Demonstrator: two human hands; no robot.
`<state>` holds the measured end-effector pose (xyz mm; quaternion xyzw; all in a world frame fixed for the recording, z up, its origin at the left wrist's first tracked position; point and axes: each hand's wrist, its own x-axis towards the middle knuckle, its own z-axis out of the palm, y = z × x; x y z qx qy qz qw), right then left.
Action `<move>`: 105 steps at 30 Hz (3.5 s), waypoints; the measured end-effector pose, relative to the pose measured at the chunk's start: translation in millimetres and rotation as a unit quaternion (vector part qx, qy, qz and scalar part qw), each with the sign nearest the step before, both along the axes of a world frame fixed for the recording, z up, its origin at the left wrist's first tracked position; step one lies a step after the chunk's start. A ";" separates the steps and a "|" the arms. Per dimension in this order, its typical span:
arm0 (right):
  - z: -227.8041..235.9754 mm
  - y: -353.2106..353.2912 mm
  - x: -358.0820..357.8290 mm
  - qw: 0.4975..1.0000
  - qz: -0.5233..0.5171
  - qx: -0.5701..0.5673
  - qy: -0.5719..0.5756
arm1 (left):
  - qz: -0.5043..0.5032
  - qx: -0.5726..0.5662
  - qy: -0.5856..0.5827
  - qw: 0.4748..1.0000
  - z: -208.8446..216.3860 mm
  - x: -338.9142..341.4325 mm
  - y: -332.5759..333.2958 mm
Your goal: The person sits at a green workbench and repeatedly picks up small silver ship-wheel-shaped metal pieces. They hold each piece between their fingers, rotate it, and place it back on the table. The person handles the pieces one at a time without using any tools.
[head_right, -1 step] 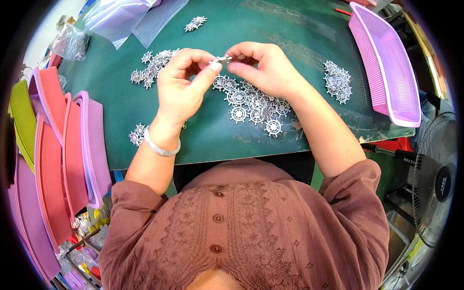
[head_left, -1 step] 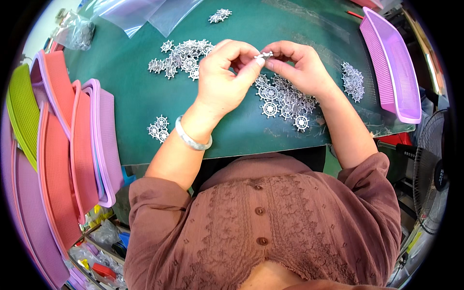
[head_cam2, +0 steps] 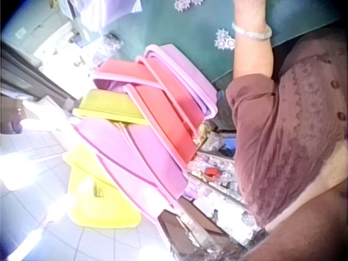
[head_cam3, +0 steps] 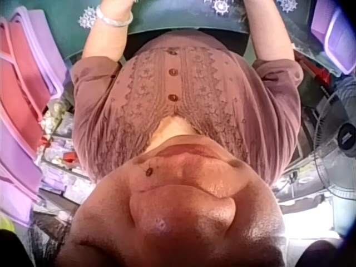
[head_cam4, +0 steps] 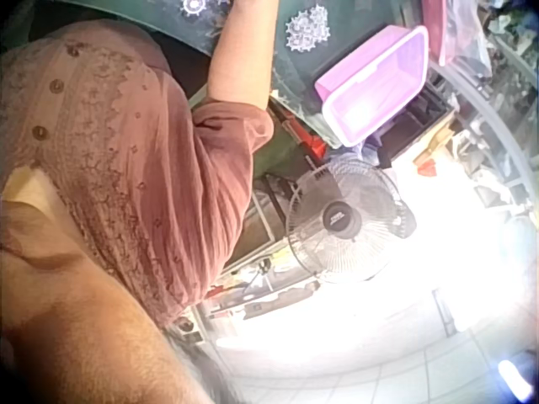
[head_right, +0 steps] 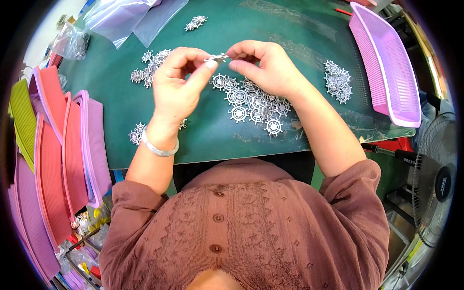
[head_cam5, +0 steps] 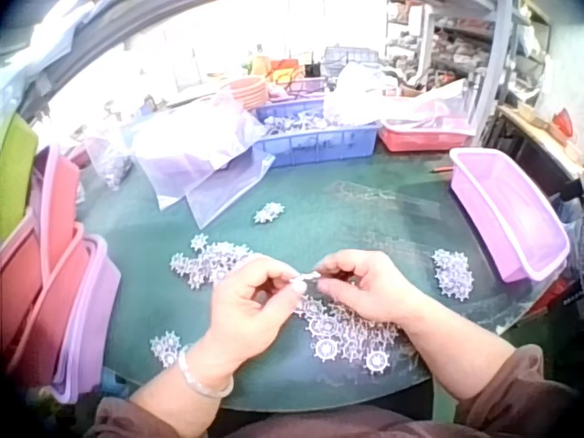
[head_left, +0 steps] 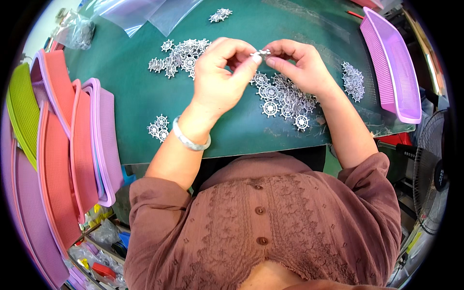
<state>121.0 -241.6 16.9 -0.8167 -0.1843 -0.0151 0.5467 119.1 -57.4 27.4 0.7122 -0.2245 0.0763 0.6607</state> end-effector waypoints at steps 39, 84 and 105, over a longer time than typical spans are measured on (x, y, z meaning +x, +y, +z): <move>-3.3 -1.8 -1.9 0.998 0.010 -0.063 0.021 | 0.018 0.378 -0.069 0.923 -8.9 4.0 -3.9; 5.4 3.0 -5.2 0.993 0.002 0.028 -0.115 | -0.035 0.067 0.047 0.996 -19.4 5.3 1.9; 4.7 5.0 -4.4 0.987 0.025 0.033 -0.152 | 0.004 0.099 -0.048 0.994 -12.3 -2.7 -0.1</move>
